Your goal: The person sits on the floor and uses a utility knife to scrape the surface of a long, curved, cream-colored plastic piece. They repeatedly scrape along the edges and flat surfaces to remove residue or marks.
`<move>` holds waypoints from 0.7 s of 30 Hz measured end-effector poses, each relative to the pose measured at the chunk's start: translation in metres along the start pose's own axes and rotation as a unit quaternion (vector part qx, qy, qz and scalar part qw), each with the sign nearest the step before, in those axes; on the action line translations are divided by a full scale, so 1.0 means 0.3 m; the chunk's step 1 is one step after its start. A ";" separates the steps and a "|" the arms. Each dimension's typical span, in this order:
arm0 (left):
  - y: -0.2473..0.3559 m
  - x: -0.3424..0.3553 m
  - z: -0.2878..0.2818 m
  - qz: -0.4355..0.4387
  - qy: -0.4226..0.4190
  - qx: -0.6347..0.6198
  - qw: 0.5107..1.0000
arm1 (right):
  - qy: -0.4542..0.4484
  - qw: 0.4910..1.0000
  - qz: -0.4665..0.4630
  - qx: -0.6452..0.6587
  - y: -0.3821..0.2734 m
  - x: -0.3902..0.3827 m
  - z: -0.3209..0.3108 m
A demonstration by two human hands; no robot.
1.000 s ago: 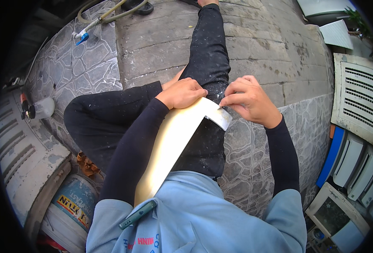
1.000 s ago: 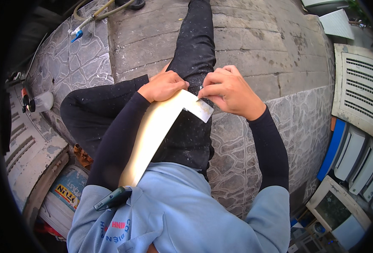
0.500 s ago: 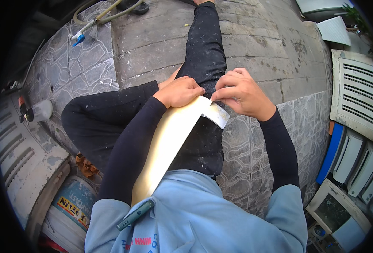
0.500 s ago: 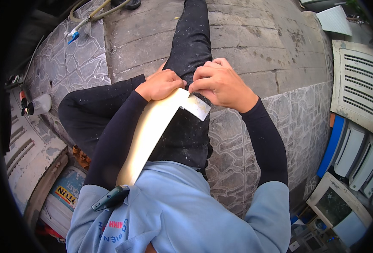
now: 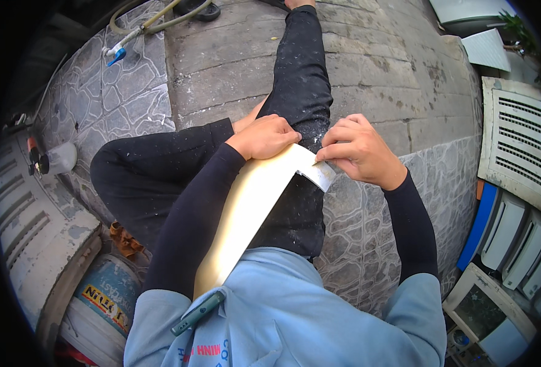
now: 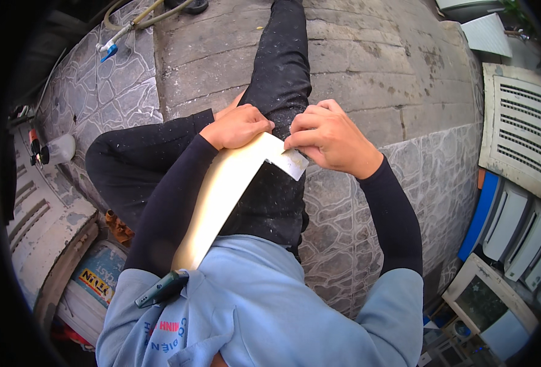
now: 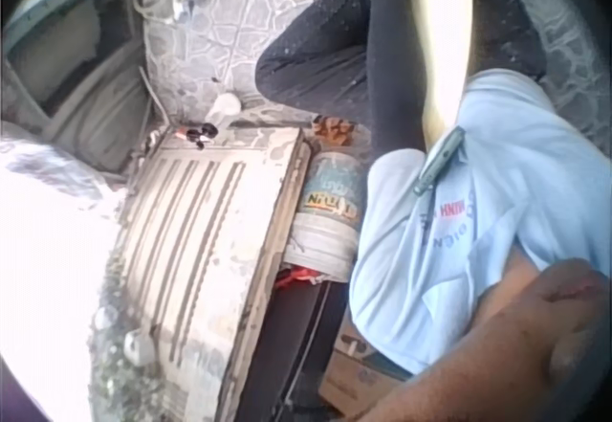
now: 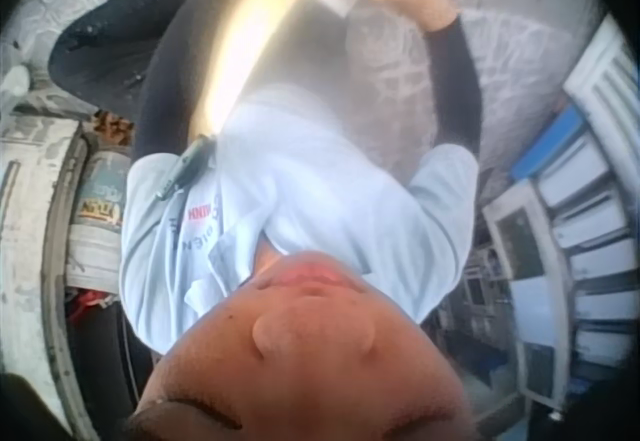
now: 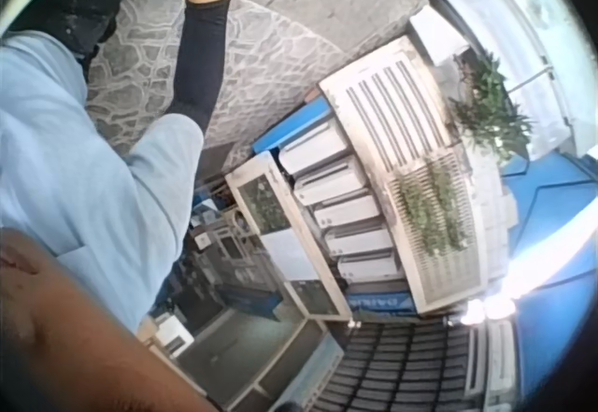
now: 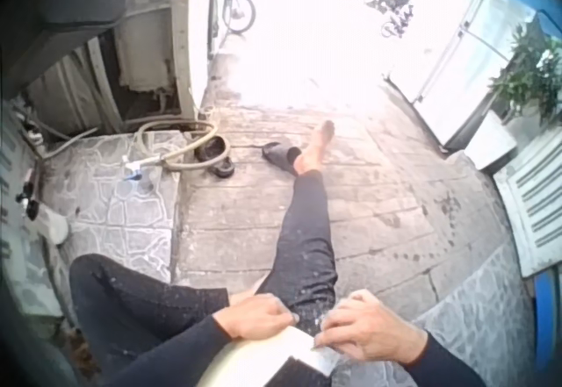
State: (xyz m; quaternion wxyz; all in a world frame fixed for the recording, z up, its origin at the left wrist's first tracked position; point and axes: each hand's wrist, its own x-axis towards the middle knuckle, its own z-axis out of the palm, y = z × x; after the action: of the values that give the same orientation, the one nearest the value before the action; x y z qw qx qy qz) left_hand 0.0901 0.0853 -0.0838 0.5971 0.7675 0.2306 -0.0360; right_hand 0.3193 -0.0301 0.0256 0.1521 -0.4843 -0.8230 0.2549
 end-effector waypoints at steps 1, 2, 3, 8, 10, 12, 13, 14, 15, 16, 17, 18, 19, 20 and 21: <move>-0.004 0.007 -0.003 0.003 -0.004 -0.003 1.000 | 0.006 1.000 -0.008 -0.007 0.009 0.013 0.001; 0.002 0.013 -0.003 0.007 -0.011 -0.006 1.000 | 0.013 1.000 -0.012 -0.014 0.013 0.025 0.001; 0.010 0.012 -0.009 0.009 -0.019 0.000 1.000 | 0.022 0.999 -0.022 -0.007 0.011 0.054 0.011; -0.003 -0.001 -0.001 0.011 -0.001 -0.003 1.000 | -0.002 1.000 -0.009 0.012 -0.005 -0.004 0.011; -0.007 -0.003 -0.005 0.004 -0.004 -0.005 1.000 | -0.018 1.000 0.001 0.020 -0.002 -0.028 0.009; 0.033 0.004 -0.016 -0.008 -0.021 -0.007 1.000 | 0.014 1.000 -0.017 0.008 0.003 0.030 0.015; 0.005 0.013 0.004 0.023 -0.006 0.013 1.000 | 0.018 1.000 -0.021 0.012 0.008 0.062 0.028; 0.008 0.009 -0.001 0.013 -0.004 0.007 1.000 | 0.020 0.999 -0.027 0.019 0.015 0.084 0.037; 0.013 0.001 -0.005 0.004 -0.002 0.002 1.000 | 0.028 0.999 -0.029 0.020 0.012 0.076 0.036; 0.017 -0.003 -0.010 -0.004 0.000 -0.003 1.000 | 0.025 0.999 -0.019 0.029 0.005 0.044 0.032; -0.003 -0.006 -0.004 0.001 0.003 -0.017 1.000 | 0.019 0.999 -0.014 0.040 0.001 0.006 0.032; -0.002 -0.005 -0.004 0.005 0.004 -0.011 1.000 | 0.015 0.999 -0.003 0.050 -0.007 -0.026 0.029; 0.000 -0.004 -0.002 0.009 0.006 -0.004 1.000 | 0.017 0.999 0.000 0.047 -0.011 -0.034 0.029; 0.006 0.000 0.006 0.015 0.003 0.003 1.000 | 0.023 0.999 -0.008 0.041 -0.007 -0.018 0.026; 0.006 0.005 0.011 0.009 -0.004 -0.002 1.000 | 0.029 0.999 -0.014 0.034 0.004 0.022 0.019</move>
State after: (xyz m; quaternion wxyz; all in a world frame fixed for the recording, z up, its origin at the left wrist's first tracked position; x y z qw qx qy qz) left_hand 0.0929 0.0823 -0.0835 0.5997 0.7682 0.2214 -0.0337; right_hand 0.3140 -0.0255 0.0202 0.1959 -0.4746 -0.8156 0.2668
